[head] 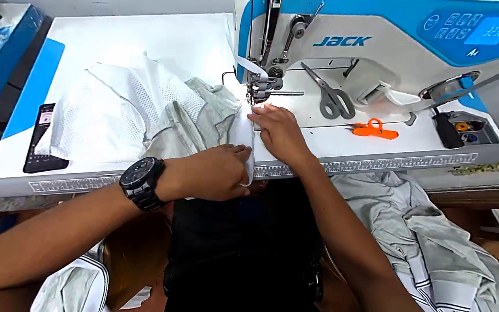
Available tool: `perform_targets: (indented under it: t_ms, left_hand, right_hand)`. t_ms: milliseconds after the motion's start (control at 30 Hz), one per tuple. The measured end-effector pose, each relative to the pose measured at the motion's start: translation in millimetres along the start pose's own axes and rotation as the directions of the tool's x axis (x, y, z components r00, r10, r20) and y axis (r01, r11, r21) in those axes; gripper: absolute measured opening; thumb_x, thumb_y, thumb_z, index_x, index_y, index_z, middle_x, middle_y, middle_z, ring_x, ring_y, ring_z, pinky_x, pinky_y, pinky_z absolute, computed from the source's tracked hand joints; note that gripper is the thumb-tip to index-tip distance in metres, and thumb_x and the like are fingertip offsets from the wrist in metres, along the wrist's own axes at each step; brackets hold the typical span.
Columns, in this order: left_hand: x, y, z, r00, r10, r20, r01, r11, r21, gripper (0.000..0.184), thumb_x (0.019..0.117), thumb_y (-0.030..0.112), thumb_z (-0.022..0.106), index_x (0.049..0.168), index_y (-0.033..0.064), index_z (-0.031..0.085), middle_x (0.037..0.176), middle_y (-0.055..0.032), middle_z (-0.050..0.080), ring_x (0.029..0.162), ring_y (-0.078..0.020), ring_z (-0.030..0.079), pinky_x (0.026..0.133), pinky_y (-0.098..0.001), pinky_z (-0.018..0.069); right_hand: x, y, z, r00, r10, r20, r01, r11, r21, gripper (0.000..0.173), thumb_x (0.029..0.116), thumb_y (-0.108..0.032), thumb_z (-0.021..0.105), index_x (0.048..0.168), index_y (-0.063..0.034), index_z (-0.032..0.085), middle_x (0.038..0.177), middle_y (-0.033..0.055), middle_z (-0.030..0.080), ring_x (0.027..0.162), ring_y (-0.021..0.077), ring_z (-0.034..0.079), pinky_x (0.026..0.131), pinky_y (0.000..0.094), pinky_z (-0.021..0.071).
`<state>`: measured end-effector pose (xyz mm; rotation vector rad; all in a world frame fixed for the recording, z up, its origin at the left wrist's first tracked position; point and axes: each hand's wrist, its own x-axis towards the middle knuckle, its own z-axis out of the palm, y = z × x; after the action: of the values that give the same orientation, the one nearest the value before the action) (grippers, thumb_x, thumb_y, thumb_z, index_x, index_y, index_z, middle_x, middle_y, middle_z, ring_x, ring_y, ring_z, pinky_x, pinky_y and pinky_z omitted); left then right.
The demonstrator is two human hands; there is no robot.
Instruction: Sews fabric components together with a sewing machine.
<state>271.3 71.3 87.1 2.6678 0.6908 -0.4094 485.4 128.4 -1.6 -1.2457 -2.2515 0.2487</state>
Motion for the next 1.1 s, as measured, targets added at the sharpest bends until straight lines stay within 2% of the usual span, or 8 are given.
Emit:
perform_targets:
  t_ms: [267,467,633,767,833,933,1033,1100]
  left_hand:
    - [14.0,3.0,-2.3,0.99,-0.119,-0.071,0.128,0.982,0.138,0.04,0.1053,0.036,0.05,0.106,0.0051,0.074,0.143,-0.0256,0.057,0.136,-0.0417,0.053,0.109,-0.0553,0.0438]
    - [31.9,6.0,-0.2,0.967,-0.171,-0.191,0.22,0.934,0.281,0.035,0.1045,0.026,0.049,0.095,0.001,0.071,0.12,-0.0251,0.069,0.116,-0.0399,0.067,0.089,-0.0529,0.0536]
    - [48.6,10.2,1.3,0.941,-0.216,-0.259,0.311,0.854,0.417,0.019,0.0968,0.002,0.052,0.088,-0.0045,0.069,0.099,-0.0252,0.068,0.087,-0.0367,0.069,0.069,-0.0461,0.0496]
    - [63.0,23.2,-2.2,0.893,-0.394,-0.217,0.45,0.767,0.458,0.023,0.0981,-0.009,0.042,0.107,-0.0145,0.063,0.108,-0.0308,0.065,0.08,-0.0365,0.069,0.065,-0.0427,0.0505]
    - [63.5,18.0,-6.3,0.87,-0.434,-0.233,0.491,0.802,0.341,0.022,0.0996,-0.004,0.044,0.102,-0.0146,0.063,0.105,-0.0295,0.062,0.071,-0.0367,0.067,0.056,-0.0445,0.0505]
    - [39.3,-25.9,-35.6,0.908,-0.395,-0.14,0.399,0.917,0.0,0.039,0.1056,0.026,0.049,0.093,-0.0051,0.068,0.113,-0.0242,0.066,0.096,-0.0418,0.068,0.078,-0.0626,0.0524]
    - [-7.0,-79.4,-74.9,0.961,-0.24,-0.134,0.165,0.894,-0.417,0.036,0.1052,0.033,0.049,0.108,0.0089,0.076,0.129,-0.0051,0.069,0.117,-0.0173,0.065,0.101,-0.0436,0.0511]
    - [-25.9,-101.2,-82.1,0.971,-0.216,-0.1,0.086,0.71,-0.699,0.037,0.1081,0.026,0.043,0.125,0.0126,0.073,0.122,0.0016,0.073,0.106,-0.006,0.07,0.092,-0.0271,0.058]
  right_hand:
    - [-2.8,-2.4,2.8,1.0,-0.023,0.011,0.024,0.999,-0.043,0.044,0.0971,-0.005,0.046,0.132,-0.0181,0.071,0.144,-0.0015,0.063,0.14,0.0254,0.052,0.117,0.0572,0.035]
    - [-2.1,-4.2,3.0,1.0,-0.014,0.005,0.014,0.999,-0.042,0.044,0.0978,-0.005,0.047,0.132,-0.018,0.071,0.143,-0.002,0.064,0.139,0.0253,0.053,0.117,0.0572,0.0353]
    - [-2.5,-4.5,3.2,1.0,-0.012,-0.008,0.012,1.0,-0.027,0.044,0.0969,-0.004,0.047,0.13,-0.0183,0.072,0.142,-0.0016,0.065,0.139,0.0251,0.053,0.117,0.0571,0.0351]
    - [-1.3,-5.2,2.5,1.0,-0.009,0.007,0.009,0.999,-0.038,0.041,0.0992,-0.006,0.048,0.131,-0.0183,0.071,0.143,-0.0014,0.064,0.14,0.0255,0.053,0.117,0.057,0.0346]
    - [-0.7,-4.1,2.4,1.0,-0.011,0.008,0.012,0.999,-0.042,0.04,0.0996,-0.007,0.049,0.131,-0.0188,0.071,0.143,-0.0019,0.064,0.14,0.0253,0.052,0.117,0.057,0.0347]
    - [-6.7,-3.5,-3.4,0.998,0.052,-0.035,-0.049,0.995,0.089,0.038,0.0989,-0.006,0.048,0.128,-0.0146,0.072,0.136,0.0001,0.068,0.135,0.0213,0.057,0.117,0.0522,0.0384]
    - [-23.4,-23.3,-4.9,0.975,0.168,-0.142,-0.104,0.92,0.377,0.031,0.1005,-0.02,0.055,0.124,-0.0064,0.07,0.124,0.0095,0.071,0.117,0.023,0.066,0.1,0.0496,0.052]
    - [-24.1,-58.8,7.3,0.985,0.152,-0.08,-0.103,0.895,0.434,0.05,0.1003,-0.041,0.057,0.137,-0.0087,0.063,0.139,0.0111,0.063,0.131,0.0252,0.057,0.108,0.0532,0.0459]
